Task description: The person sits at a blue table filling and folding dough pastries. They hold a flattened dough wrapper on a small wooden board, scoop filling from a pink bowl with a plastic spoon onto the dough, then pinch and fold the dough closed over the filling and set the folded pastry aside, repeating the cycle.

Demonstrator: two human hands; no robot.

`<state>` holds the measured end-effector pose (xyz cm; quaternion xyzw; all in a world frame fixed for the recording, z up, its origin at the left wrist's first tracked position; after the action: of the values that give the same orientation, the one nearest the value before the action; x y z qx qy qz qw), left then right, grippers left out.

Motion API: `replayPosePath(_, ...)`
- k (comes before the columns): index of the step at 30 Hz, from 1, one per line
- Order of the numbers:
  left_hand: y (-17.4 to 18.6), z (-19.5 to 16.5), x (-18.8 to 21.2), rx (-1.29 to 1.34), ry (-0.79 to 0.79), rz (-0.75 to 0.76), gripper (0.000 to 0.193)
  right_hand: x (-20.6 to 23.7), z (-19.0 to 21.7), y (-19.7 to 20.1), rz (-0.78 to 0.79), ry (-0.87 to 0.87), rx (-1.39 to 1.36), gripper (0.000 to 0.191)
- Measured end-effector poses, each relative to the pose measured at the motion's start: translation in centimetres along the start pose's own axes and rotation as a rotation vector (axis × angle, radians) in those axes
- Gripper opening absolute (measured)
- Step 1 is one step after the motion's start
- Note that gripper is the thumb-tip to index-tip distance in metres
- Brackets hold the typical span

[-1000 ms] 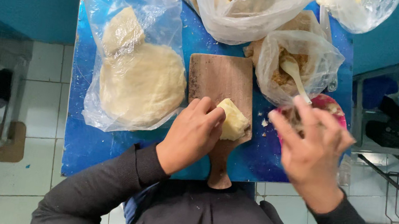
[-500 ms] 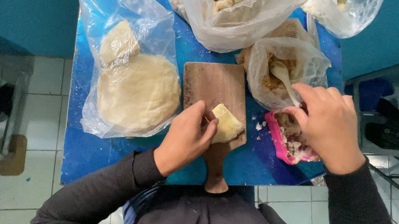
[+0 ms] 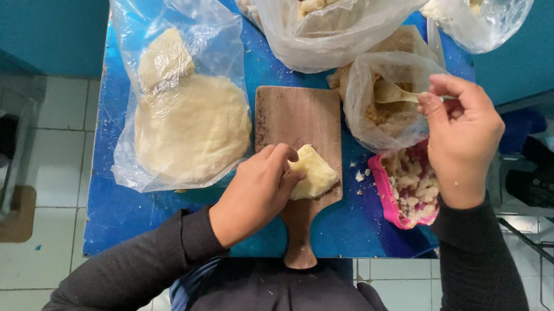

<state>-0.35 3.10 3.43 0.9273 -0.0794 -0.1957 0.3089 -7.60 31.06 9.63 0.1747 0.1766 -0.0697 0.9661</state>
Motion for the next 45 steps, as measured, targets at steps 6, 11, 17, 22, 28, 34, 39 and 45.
replayPosePath(6, 0.1, 0.1, 0.0, -0.029, 0.031, 0.013, 0.021, -0.6, -1.5, -1.0, -0.008, -0.048, 0.023, 0.02)
replayPosePath(11, 0.0, 0.1, 0.0, -0.071, 0.049, 0.016, 0.018, 0.4, -1.2, -0.6, 0.008, 0.067, 0.291, 0.015)
replayPosePath(17, 0.0, 0.1, 0.1, -0.011, 0.057, -0.011, 0.018, 0.2, -2.2, -0.8, -0.05, 0.215, 0.364, 0.015)
replayPosePath(22, 0.2, 0.1, 0.0, -0.034, 0.051, 0.005, 0.021, -0.2, -3.5, -0.2, -0.053, -0.025, 0.173, 0.017)
replayPosePath(28, 0.3, 0.1, -0.1, -0.026, 0.054, 0.015, 0.024, 0.1, -3.9, 1.9, -0.096, -0.241, -0.139, 0.016)
replayPosePath(34, 0.6, 0.0, 0.0, 0.012, 0.043, 0.028, 0.023, 2.2, -1.8, 4.1, -0.156, -0.325, -0.377, 0.013)
replayPosePath(39, 1.8, 0.3, 0.1, -0.003, -0.009, 0.05, 0.032, 6.8, 0.4, 2.6, -0.051, -0.355, -0.378, 0.016)
replayPosePath(45, 2.0, 0.2, -0.3, 0.007, 0.071, 0.106, 0.033, 9.7, 2.0, -1.3, 0.114, -0.42, -0.032, 0.018)
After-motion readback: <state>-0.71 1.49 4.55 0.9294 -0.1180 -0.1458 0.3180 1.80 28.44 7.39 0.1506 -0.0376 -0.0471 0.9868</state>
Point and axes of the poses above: each hand's wrist, its own x-axis away from the middle knuckle, its own y-axis out of the back of the hand, z = x × y, the point moved 1 cm from there along -x, towards the middle knuckle, and after that the axes turned 10 degrees about -x, right-handed, at the moved point
